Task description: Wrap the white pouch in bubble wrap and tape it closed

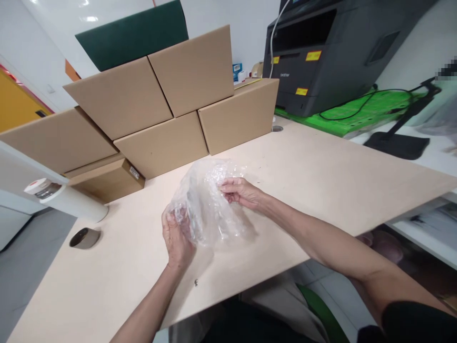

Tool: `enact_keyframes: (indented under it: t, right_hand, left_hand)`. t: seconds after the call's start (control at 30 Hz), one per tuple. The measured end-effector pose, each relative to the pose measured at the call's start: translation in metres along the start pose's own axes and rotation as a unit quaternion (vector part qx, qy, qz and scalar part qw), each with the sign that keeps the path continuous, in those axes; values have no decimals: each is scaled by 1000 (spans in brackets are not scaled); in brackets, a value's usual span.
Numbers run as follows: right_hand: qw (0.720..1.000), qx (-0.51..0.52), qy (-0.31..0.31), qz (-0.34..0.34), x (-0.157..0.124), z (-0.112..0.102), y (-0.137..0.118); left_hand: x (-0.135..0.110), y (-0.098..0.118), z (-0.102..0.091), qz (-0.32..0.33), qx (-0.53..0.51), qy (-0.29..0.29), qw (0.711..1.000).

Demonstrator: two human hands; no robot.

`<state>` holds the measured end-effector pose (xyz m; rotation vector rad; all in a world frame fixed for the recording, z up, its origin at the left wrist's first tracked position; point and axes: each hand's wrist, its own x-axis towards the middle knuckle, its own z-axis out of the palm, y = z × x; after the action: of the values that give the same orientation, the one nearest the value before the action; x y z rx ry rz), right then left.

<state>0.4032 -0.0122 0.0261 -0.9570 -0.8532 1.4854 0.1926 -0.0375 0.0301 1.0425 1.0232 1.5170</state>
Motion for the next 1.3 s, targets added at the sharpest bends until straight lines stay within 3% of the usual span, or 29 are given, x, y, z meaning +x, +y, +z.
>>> enact_keyframes:
  t: [0.17,0.27,0.37,0.47,0.53,0.63,0.77,0.9,0.97,1.1,1.2,1.3]
  right_hand:
    - [994,25,32,-103,-5,-7,-19]
    - [992,50,30,-116,-7,-8,-27]
    - [992,63,34,-103,-9,-5,-30]
    - [992,52,51,-101,-11,-4,-33]
    - [991,47,64,-111,-13,-8,-37]
    - [986,50,84,-132,-13,-20,-45]
    - [977,44,124,-165,-9,-41,-55]
    - [967,-32,169,-188,-2,-60,-58]
    - [967,-6,173,-185,0,-66,-58]
    - [969,81,178,-152,0,-66,-57]
    - [967,100,199,-127,-1,-64,-57]
    - [967,93,202,-123,0,-68,-56]
  left_hand:
    - [6,-3,-22,-39,-3,22,999]
    - [6,-8,-43,-34,69,31,997]
    - [6,-11,-60,99,207,22,973]
    - [8,-9,-72,272,329,-14,904]
    - [8,-7,-79,298,378,-72,874]
    - [5,-4,-88,218,409,-127,877]
    - [-8,-2,-101,60,386,-31,920]
    - [-25,7,-102,-126,182,64,973]
    - [-36,15,-96,-230,93,100,964]
    - [-59,29,-82,-397,-8,121,910]
    - [-69,33,-76,-451,-74,125,881]
    - [-76,34,-78,-463,-107,97,875]
